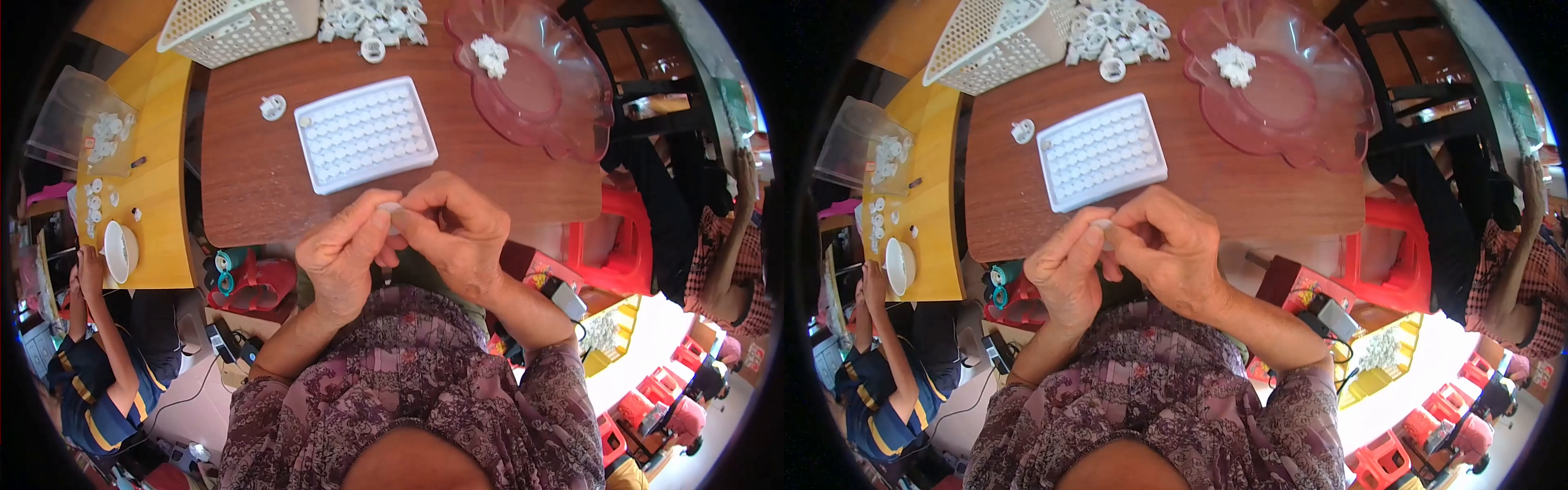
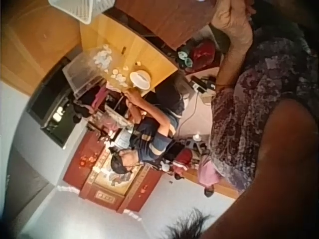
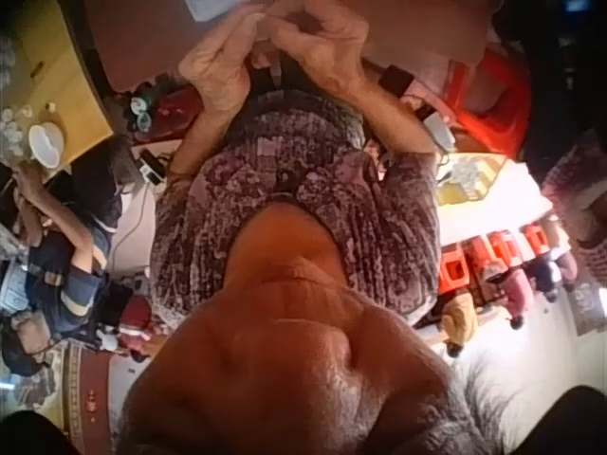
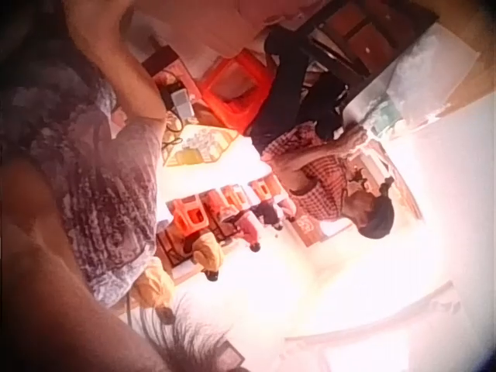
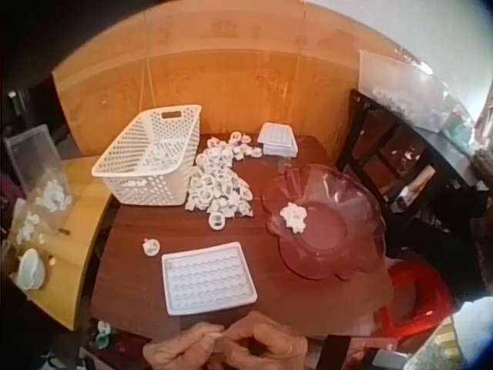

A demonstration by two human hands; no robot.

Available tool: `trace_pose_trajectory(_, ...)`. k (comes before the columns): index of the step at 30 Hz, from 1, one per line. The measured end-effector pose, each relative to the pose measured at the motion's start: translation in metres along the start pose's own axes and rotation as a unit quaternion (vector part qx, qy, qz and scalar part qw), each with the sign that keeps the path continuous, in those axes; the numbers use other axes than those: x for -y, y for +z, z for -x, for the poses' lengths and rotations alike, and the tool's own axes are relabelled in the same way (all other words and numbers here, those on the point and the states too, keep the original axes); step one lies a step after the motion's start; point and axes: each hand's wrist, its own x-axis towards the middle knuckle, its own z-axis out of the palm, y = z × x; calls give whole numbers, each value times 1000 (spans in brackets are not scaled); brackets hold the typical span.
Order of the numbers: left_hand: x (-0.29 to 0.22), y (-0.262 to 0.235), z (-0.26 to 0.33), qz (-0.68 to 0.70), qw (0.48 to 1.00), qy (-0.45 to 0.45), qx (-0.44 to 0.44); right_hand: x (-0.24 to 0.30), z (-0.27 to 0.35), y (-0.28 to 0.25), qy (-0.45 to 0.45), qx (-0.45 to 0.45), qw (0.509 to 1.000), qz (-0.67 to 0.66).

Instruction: The person assembles small light components by inserting button batteries from a tray into circular plastic housings and attaching plastic covers by hand.

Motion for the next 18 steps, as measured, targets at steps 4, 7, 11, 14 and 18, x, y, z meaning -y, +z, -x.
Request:
trace_pose_trajectory(4,-6,3,-1,-31,999,-22,-10,1,2,6,22,-23,998,-53)
trace_pose_trajectory(7,-12,-7,-9,-79,997,18,-7,-2,1,4,32,1,996,-85)
trace_pose_trajectory(11,-48,-32,-54,-277,935,222,5,2,0,4,21,-30,997,-60)
trace_pose_trajectory(14,-91,-37,-122,-304,924,206,-103,6,-2,-3,25,-6,999,-41)
trace_pose_trajectory(18,-119,-69,-200,-349,892,246,-148,7,1,2,49,18,997,-54)
